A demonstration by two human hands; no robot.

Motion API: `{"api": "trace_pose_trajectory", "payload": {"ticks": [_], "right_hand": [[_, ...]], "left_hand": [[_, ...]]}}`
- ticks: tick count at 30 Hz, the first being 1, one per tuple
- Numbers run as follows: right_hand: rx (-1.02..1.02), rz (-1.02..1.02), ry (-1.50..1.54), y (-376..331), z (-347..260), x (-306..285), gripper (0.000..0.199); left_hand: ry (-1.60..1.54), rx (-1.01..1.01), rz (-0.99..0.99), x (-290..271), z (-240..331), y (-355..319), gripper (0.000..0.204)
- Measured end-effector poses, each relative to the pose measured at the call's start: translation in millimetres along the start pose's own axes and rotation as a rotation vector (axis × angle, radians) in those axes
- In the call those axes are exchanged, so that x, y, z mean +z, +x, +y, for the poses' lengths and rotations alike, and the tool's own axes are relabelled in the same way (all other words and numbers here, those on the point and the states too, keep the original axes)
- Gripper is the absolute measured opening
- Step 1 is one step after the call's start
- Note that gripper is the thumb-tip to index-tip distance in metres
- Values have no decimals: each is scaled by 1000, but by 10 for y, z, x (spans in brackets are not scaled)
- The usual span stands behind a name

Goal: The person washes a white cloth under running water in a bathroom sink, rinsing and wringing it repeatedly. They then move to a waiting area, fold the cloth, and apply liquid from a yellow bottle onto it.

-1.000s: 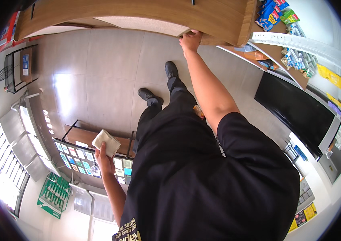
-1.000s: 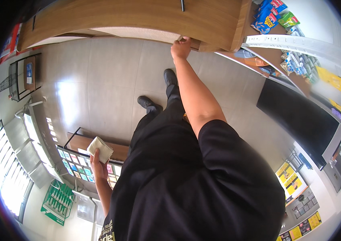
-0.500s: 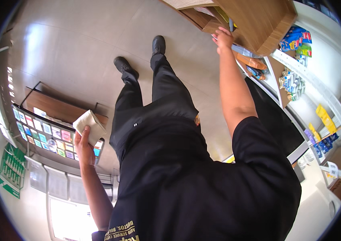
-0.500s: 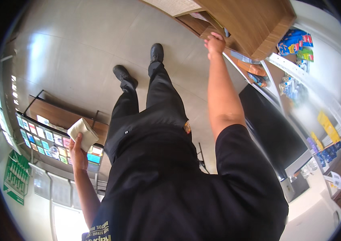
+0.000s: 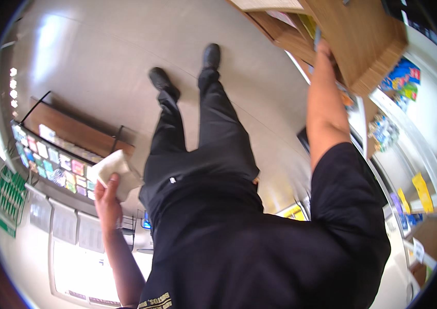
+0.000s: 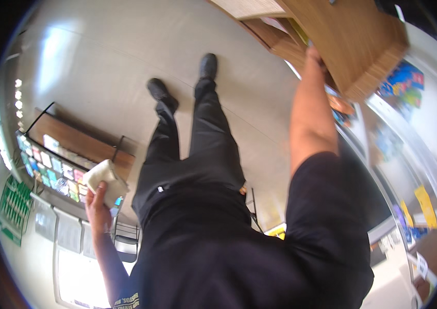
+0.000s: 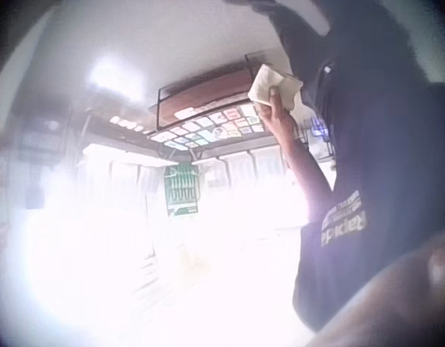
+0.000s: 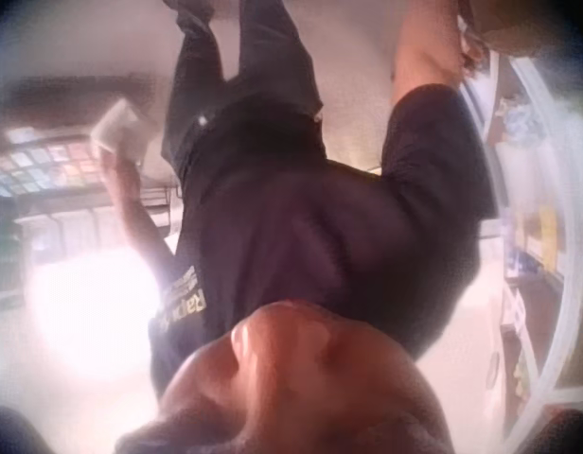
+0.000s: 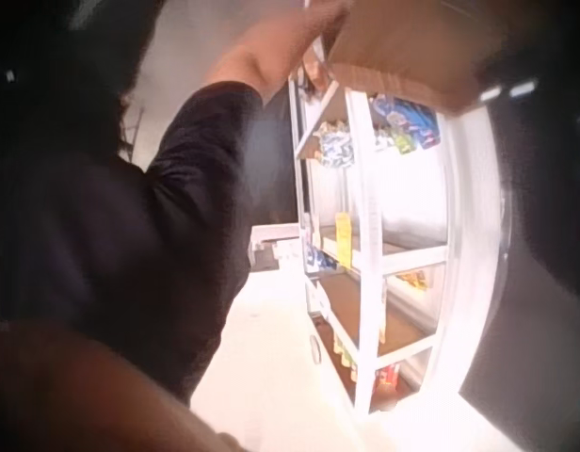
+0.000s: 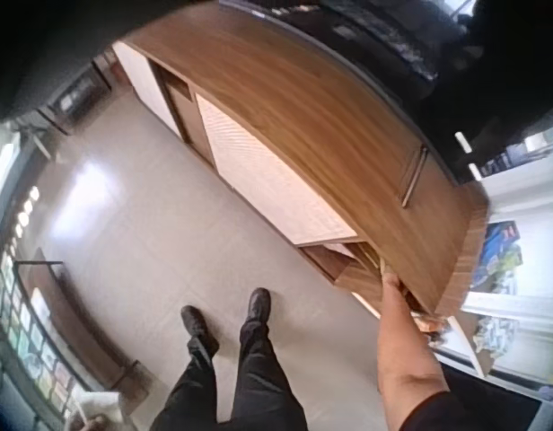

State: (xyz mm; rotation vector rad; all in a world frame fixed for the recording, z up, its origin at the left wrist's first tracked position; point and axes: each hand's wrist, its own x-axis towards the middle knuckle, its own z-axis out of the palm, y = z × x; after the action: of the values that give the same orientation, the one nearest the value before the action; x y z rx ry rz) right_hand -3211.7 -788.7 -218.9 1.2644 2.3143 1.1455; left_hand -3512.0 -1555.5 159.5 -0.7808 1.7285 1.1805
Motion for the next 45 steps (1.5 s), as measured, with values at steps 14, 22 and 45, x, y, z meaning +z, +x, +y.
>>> {"api": "trace_pose_trajectory", "payload": {"ticks": [14,22,45], "right_hand": [[119,50,725,-96,-359,-1054,68],[432,-526,1135,-859,-62,-2360,80],[-972,-376,1682,-2792,1455,-6893,69]], "left_hand": [[147,118,-34,835,53,-590,36],[160,225,-127,867,88,-887,31],[85,685,-471,-185,196,-1331,61]]}}
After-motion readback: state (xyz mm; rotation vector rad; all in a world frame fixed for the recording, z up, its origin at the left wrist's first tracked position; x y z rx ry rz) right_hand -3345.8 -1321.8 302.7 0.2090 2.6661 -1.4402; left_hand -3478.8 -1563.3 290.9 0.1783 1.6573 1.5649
